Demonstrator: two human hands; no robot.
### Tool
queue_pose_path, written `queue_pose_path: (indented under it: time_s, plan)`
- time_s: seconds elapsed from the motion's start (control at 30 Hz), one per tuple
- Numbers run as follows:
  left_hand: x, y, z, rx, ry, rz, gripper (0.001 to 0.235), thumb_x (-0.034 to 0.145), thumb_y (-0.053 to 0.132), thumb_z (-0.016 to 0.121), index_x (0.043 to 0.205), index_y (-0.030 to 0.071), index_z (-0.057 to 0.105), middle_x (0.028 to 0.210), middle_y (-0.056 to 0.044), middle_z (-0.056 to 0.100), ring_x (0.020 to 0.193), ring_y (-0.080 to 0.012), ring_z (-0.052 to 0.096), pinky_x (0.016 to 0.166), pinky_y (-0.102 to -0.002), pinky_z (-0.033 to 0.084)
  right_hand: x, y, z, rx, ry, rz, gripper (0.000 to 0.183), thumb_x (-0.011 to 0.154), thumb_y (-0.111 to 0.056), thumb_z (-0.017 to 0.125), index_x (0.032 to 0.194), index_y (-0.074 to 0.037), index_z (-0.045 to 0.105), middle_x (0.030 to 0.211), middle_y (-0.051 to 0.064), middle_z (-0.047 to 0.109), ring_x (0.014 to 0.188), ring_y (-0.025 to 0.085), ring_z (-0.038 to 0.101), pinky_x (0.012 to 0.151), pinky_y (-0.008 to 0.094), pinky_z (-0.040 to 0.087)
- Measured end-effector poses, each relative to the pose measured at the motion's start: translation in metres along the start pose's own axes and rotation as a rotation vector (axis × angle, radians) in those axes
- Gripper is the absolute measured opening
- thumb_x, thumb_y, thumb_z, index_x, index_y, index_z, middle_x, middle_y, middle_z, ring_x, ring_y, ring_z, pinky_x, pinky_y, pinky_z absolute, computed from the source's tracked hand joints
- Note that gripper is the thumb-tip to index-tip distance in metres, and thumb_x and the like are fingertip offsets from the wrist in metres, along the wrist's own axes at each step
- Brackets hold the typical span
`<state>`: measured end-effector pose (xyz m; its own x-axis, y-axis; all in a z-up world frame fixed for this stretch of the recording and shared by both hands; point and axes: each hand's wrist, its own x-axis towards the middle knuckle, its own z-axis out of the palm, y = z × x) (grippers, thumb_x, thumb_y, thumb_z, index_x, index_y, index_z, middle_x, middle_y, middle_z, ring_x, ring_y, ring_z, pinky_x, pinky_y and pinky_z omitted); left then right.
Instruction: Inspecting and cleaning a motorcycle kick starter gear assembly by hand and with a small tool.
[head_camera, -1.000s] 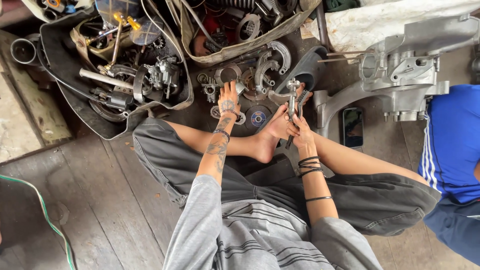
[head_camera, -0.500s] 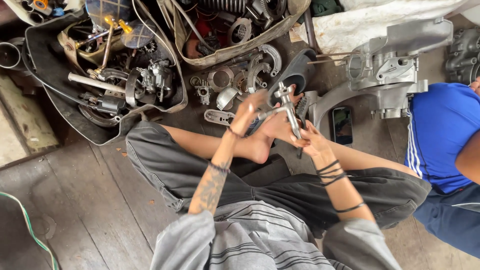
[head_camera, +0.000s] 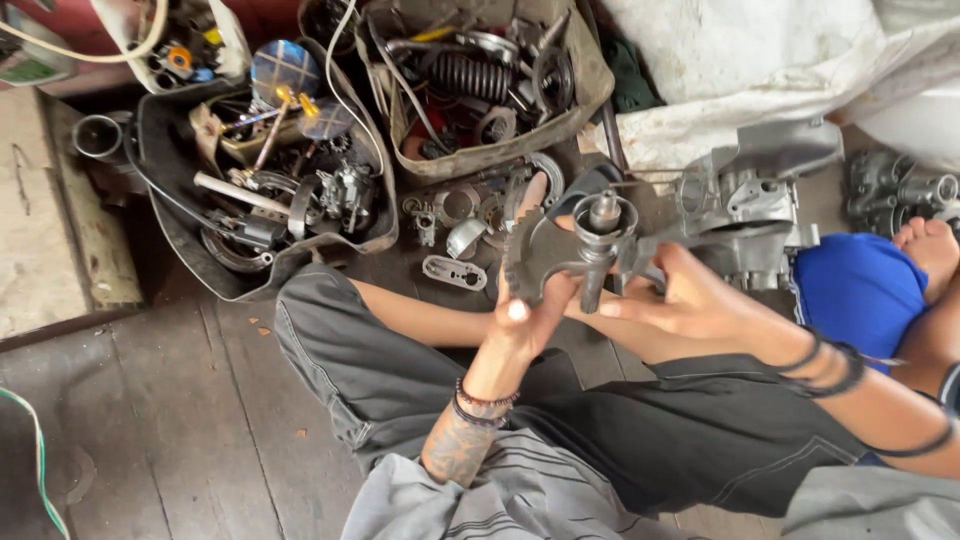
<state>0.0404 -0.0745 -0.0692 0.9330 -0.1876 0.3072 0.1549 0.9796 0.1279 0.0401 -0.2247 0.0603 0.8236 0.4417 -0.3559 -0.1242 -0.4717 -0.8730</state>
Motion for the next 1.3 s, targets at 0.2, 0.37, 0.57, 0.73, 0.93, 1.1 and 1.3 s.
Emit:
queue_pose_path:
  time_s: [0.2,0.37,0.57,0.73,0.93,1.1,1.3]
  plan:
    - [0.003,0.047,0.05,0.034,-0.11,0.073,0.094,0.085,0.041,0.087,0.159,0.011,0.038,0.153,-0.007,0.053,0.144,-0.03,0.05,0.132,-0.068,0.027,-0.03,-0.045,-0.035,-0.545,0.424,-0.343,0.058,0.077,-0.034,0.075,0.119,0.004,0.061,0.083,0.001,0.071,0.04,0.004,0.036,0.04,0.019,0.028]
    - [-0.02,0.055,0.006,1.061,-0.009,0.489,0.116,0.067,0.017,0.093,0.16,0.005,0.023,0.169,-0.018,0.022,0.137,-0.0417,0.057,0.117,-0.06,0.055,-0.023,-0.046,-0.029,-0.479,0.37,-0.491,0.037,0.098,-0.031,0.044,0.101,0.002,0.059,0.07,0.003,0.065,0.045,0.009,0.048,0.048,0.023,0.04]
    - [-0.013,0.09,0.055,1.594,-0.035,0.759,0.105,0.092,0.052,0.072,0.168,0.022,0.006,0.144,-0.02,0.056,0.114,-0.0266,0.072,0.094,-0.036,0.064,0.02,-0.085,0.018,-0.637,-0.018,-0.362,0.032,0.077,-0.006,0.07,0.107,-0.016,0.075,0.073,0.004,0.075,0.04,0.022,0.048,0.043,0.035,0.041]
    - [-0.019,0.103,0.045,1.732,-0.094,0.762,0.119,0.084,0.047,0.082,0.169,0.036,0.0,0.137,-0.014,0.061,0.114,-0.0265,0.068,0.1,-0.043,0.053,0.022,-0.08,0.025,-0.58,-0.028,-0.393,0.01,0.075,-0.005,0.073,0.085,-0.005,0.071,0.066,0.003,0.075,0.037,0.02,0.054,0.042,0.033,0.044]
    - [-0.021,0.094,0.043,1.709,-0.001,0.663,0.107,0.078,0.044,0.089,0.155,0.021,0.019,0.139,-0.014,0.061,0.116,-0.0273,0.067,0.107,-0.044,0.052,0.025,-0.071,0.021,-0.619,0.021,-0.478,0.007,0.085,-0.013,0.07,0.082,-0.008,0.072,0.065,-0.001,0.073,0.036,0.009,0.053,0.035,0.026,0.04]
    - [-0.017,0.091,0.041,1.713,-0.022,0.708,0.123,0.082,0.04,0.088,0.17,0.035,0.002,0.142,-0.014,0.058,0.119,-0.0275,0.066,0.106,-0.044,0.051,0.021,-0.081,0.019,-0.698,-0.025,-0.429,0.013,0.076,-0.01,0.076,0.089,-0.012,0.071,0.067,-0.003,0.073,0.035,0.017,0.049,0.038,0.033,0.039]
    - [-0.024,0.085,0.039,1.488,0.066,0.511,0.088,0.075,0.031,0.09,0.145,0.002,0.044,0.133,-0.017,0.059,0.113,-0.0305,0.069,0.101,-0.043,0.061,0.025,-0.09,0.016,-0.655,0.011,-0.441,0.031,0.079,-0.011,0.072,0.109,-0.016,0.077,0.084,-0.003,0.081,0.037,0.019,0.052,0.041,0.033,0.045]
